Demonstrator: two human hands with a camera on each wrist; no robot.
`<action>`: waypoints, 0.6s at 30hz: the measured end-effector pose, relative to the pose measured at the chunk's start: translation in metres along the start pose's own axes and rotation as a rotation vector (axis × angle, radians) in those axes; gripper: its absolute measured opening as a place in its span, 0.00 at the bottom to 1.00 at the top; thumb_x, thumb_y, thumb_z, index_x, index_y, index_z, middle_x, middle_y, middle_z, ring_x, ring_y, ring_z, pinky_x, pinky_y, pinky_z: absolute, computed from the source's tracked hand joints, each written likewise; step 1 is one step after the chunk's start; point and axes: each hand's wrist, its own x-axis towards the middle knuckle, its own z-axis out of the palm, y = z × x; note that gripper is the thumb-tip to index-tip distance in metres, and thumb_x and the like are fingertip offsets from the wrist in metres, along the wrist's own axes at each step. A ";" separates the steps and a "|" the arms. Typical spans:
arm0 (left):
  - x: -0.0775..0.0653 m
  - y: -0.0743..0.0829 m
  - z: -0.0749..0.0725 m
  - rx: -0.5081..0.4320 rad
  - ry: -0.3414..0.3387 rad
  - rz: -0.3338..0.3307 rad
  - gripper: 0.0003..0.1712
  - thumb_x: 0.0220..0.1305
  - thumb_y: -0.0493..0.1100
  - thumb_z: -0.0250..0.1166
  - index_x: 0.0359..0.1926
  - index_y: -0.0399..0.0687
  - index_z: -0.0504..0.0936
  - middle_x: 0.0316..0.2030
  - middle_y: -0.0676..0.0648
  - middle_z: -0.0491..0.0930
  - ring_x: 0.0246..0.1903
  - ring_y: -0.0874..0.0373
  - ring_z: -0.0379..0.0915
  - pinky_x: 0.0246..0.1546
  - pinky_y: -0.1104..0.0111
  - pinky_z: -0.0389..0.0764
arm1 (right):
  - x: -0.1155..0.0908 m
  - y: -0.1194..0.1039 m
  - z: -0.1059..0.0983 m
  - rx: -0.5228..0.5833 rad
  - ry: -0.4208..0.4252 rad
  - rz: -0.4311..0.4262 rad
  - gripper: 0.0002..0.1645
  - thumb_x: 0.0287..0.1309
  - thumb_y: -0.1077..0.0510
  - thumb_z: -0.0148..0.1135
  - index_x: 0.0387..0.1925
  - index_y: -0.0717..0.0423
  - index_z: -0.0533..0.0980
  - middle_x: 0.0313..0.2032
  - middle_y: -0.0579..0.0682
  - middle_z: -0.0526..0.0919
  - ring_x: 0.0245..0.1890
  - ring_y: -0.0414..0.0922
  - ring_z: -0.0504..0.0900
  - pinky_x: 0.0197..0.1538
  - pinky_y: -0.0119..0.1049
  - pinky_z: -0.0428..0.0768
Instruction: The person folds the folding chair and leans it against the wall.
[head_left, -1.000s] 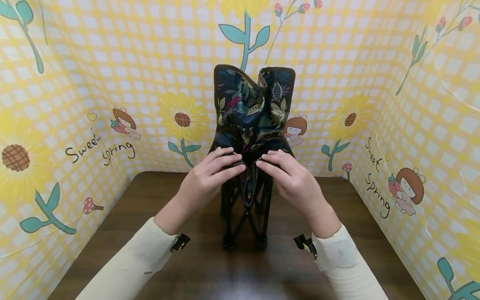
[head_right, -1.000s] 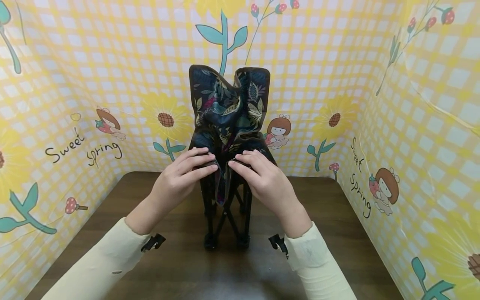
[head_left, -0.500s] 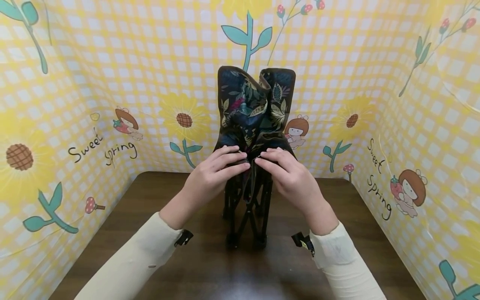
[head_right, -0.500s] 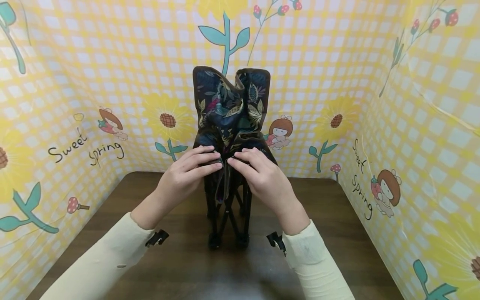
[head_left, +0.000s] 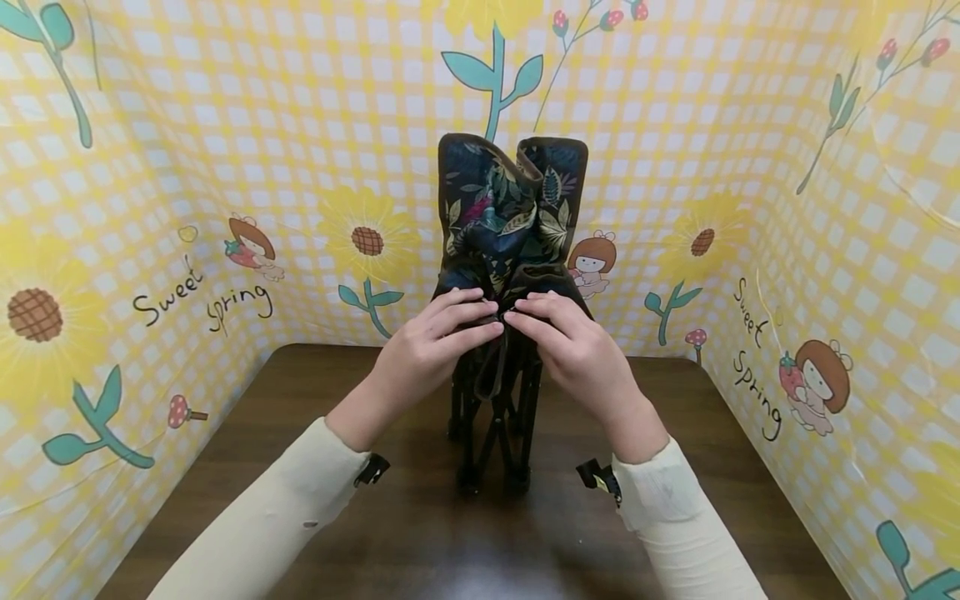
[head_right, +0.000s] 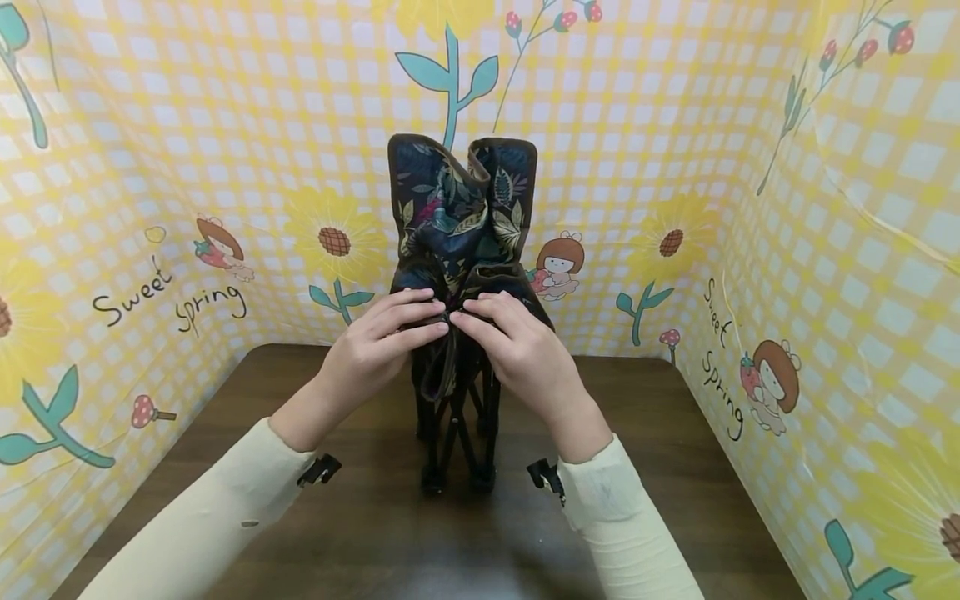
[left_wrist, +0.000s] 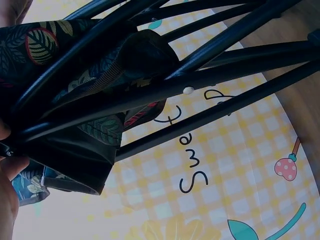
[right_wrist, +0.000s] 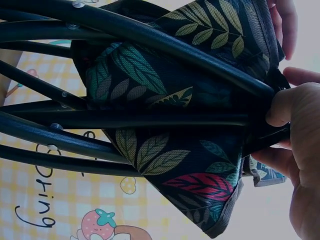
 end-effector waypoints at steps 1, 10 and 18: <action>0.000 0.000 0.000 -0.002 0.001 0.001 0.28 0.64 0.21 0.63 0.59 0.49 0.85 0.59 0.42 0.82 0.63 0.42 0.76 0.68 0.51 0.73 | 0.000 0.000 0.000 0.000 -0.002 0.002 0.23 0.65 0.73 0.61 0.59 0.58 0.81 0.54 0.58 0.83 0.60 0.56 0.81 0.70 0.47 0.75; 0.003 -0.005 0.004 -0.006 0.017 0.020 0.26 0.65 0.23 0.64 0.58 0.48 0.86 0.59 0.43 0.83 0.62 0.42 0.77 0.68 0.51 0.74 | 0.002 0.003 0.004 0.001 -0.004 0.010 0.24 0.64 0.74 0.62 0.59 0.58 0.81 0.55 0.57 0.83 0.61 0.56 0.80 0.69 0.47 0.75; 0.004 -0.009 0.005 -0.016 0.009 0.032 0.24 0.65 0.23 0.65 0.57 0.48 0.86 0.59 0.42 0.83 0.61 0.42 0.77 0.67 0.51 0.74 | 0.003 0.004 0.008 0.001 0.005 0.018 0.24 0.64 0.74 0.61 0.59 0.57 0.81 0.55 0.57 0.83 0.61 0.55 0.80 0.68 0.49 0.76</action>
